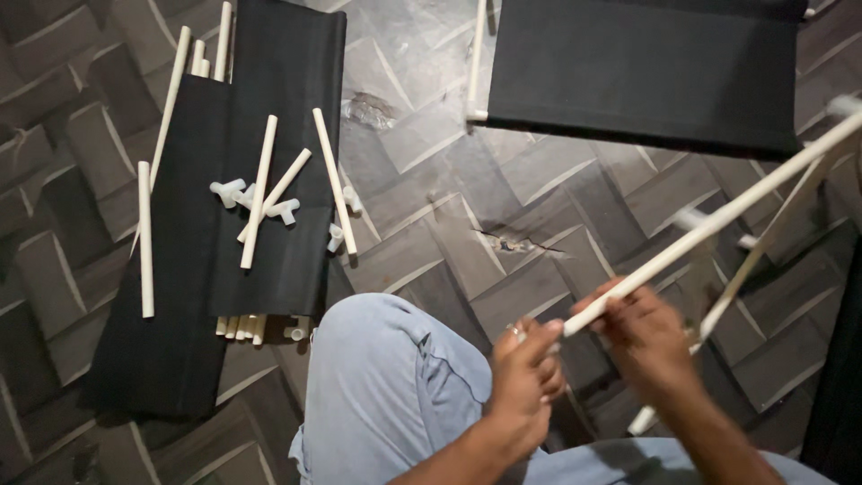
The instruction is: The person assembles a small folding chair by connecting white plastic rods and joints to a black fabric seat. They insert rods into joints, attach the seat to the frame, and secure the structure.
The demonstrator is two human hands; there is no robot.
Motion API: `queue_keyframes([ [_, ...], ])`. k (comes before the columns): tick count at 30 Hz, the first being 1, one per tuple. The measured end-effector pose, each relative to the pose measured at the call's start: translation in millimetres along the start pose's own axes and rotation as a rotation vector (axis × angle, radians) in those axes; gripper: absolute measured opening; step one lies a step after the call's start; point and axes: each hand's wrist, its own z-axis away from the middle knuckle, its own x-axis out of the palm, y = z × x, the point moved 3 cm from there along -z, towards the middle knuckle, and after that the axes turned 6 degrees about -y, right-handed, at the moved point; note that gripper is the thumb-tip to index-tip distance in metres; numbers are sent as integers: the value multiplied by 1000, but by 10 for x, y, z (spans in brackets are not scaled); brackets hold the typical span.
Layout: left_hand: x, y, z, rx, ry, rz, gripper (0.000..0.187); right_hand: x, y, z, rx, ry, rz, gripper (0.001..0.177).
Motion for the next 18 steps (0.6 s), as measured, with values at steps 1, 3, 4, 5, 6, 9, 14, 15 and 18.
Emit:
queue_keyframes([
  [1,-74,-8,71,-30,-10,21,30,-133,-108,-51,6,193,150,28],
  [3,-297,89,232,-91,-32,60,29,-506,-525,-105,-237,168,-206,19],
  [4,-461,203,240,-55,131,43,16,-647,-636,-85,-259,150,-174,19],
  [5,-632,332,261,-16,295,31,12,-757,-715,-78,-279,127,-140,20],
  [6,-694,543,171,120,81,60,18,-783,-692,-106,-263,111,-136,18],
  [9,-917,1005,3,226,-65,-24,18,-693,-543,-108,-155,82,-82,17],
  [14,-1463,2187,-484,625,81,-194,20,-202,-202,-73,282,160,182,26],
  [15,-1598,2449,-571,696,55,-254,21,-112,-200,-32,207,42,194,27],
  [18,-2100,2988,-717,614,231,-185,46,17,-238,7,57,-166,170,27],
])
